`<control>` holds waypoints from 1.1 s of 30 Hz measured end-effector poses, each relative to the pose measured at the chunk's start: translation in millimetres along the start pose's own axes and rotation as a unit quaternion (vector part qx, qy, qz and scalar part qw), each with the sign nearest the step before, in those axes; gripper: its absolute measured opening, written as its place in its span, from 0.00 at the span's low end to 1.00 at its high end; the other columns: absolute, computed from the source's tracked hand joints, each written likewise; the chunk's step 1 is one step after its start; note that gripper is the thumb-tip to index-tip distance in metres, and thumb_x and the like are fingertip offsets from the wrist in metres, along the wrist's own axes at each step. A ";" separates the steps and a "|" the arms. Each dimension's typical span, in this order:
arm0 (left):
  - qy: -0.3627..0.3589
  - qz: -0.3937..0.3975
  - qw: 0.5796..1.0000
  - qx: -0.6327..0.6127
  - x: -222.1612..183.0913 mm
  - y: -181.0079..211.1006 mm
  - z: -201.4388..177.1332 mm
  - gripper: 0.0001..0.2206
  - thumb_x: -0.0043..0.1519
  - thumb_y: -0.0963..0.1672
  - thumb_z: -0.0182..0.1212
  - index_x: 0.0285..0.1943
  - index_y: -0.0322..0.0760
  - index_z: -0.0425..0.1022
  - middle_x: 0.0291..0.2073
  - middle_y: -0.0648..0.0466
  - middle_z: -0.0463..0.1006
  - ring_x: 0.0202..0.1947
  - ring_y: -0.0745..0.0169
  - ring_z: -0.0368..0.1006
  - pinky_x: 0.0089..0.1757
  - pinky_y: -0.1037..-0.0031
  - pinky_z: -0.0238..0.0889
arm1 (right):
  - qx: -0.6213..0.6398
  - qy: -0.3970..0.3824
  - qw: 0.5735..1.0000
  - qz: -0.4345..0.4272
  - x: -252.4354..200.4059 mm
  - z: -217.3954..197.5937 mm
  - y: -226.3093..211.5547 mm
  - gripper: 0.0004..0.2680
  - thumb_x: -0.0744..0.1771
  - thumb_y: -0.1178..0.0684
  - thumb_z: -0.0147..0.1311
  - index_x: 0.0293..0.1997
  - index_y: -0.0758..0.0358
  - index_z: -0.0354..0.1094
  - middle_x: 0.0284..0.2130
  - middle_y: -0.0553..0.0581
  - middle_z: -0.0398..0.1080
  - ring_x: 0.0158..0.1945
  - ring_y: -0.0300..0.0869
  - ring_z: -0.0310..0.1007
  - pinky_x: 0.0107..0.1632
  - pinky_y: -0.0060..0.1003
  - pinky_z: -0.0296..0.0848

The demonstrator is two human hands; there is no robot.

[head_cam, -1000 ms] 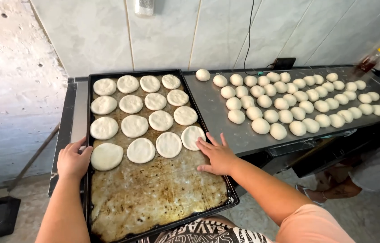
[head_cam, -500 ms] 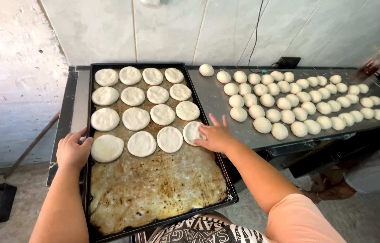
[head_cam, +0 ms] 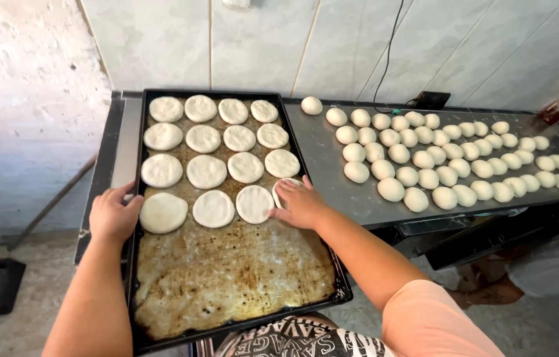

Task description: Shaping and arranging dough balls on a baking tray

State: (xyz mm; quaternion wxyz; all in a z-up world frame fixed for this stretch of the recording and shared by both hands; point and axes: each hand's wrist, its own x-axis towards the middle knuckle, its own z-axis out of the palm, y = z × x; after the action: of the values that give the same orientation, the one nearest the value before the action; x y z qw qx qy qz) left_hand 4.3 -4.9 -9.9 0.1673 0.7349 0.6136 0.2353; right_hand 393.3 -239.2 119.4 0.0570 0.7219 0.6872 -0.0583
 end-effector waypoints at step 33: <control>-0.047 -0.038 0.997 -0.044 -21.1 50.6 -51.2 0.26 0.59 0.51 0.52 0.69 0.56 0.76 0.59 0.50 0.76 0.61 0.43 0.65 0.59 0.59 0.56 | 0.333 0.046 0.937 0.088 -76.9 -44.7 4.6 0.25 0.68 0.40 0.47 0.74 0.56 0.51 0.75 0.54 0.50 0.77 0.45 0.48 0.74 0.50 0.45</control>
State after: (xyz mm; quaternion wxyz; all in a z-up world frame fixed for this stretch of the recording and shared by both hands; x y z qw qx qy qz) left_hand 14.8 -37.5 56.8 0.2366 0.7135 0.6214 0.2210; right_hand 394.4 -308.0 176.0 -0.2136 0.7591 0.5637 -0.2457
